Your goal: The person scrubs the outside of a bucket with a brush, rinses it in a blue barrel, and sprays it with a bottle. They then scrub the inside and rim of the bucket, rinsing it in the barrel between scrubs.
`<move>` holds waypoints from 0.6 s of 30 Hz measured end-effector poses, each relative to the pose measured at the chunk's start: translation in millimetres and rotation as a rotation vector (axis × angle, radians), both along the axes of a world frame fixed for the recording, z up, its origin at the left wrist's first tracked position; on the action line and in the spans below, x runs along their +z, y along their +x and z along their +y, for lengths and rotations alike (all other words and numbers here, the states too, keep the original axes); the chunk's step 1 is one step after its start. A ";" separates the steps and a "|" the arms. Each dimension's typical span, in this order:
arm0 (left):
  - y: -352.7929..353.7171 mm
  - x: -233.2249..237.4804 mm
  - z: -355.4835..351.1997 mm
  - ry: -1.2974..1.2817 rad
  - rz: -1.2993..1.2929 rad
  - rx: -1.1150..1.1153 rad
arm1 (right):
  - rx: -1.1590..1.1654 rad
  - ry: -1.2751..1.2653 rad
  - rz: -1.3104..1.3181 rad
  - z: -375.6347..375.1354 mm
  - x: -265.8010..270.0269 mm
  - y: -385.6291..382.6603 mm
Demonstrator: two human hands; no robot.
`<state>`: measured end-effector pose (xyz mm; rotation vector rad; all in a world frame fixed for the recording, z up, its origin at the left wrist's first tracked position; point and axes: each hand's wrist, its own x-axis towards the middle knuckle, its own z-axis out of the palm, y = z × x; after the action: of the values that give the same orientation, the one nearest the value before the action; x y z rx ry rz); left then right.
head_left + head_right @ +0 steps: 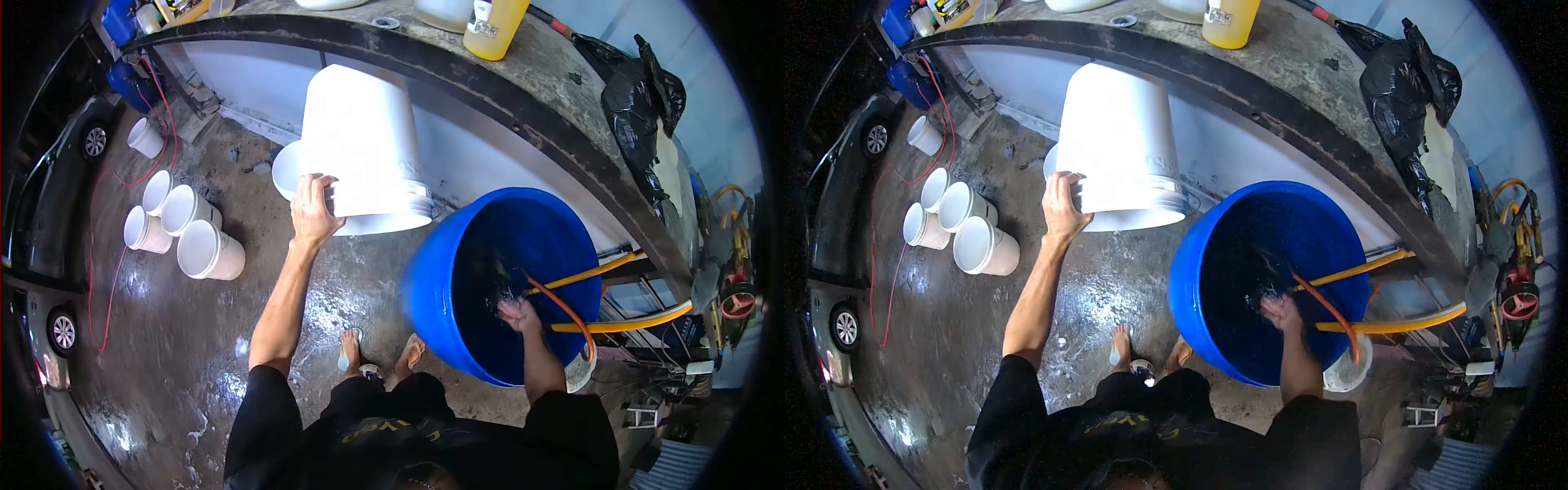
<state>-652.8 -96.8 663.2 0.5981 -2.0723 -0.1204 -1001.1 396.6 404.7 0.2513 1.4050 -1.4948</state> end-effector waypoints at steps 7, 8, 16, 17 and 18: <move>-24.6 33.4 -16.2 -0.084 -0.175 -0.156 | -0.240 -0.365 0.047 -104.1 64.1 6.9; -30.2 34.9 -18.2 -0.083 -0.175 -0.162 | -0.222 -0.364 0.003 -144.2 144.4 29.3; -66.0 22.3 -16.9 -0.045 -0.287 -0.229 | 0.459 -0.575 0.248 -341.1 341.4 111.9; -64.9 23.2 -22.1 -0.052 -0.269 -0.243 | 0.455 -0.557 0.333 -341.8 338.6 111.7; -62.5 22.7 -26.3 -0.055 -0.249 -0.254 | 0.454 -0.535 0.415 -341.1 335.7 112.3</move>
<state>-715.2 -123.0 685.9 0.3269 -2.3805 -0.1406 -888.9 55.5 740.3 -0.6999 1.2024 -1.5132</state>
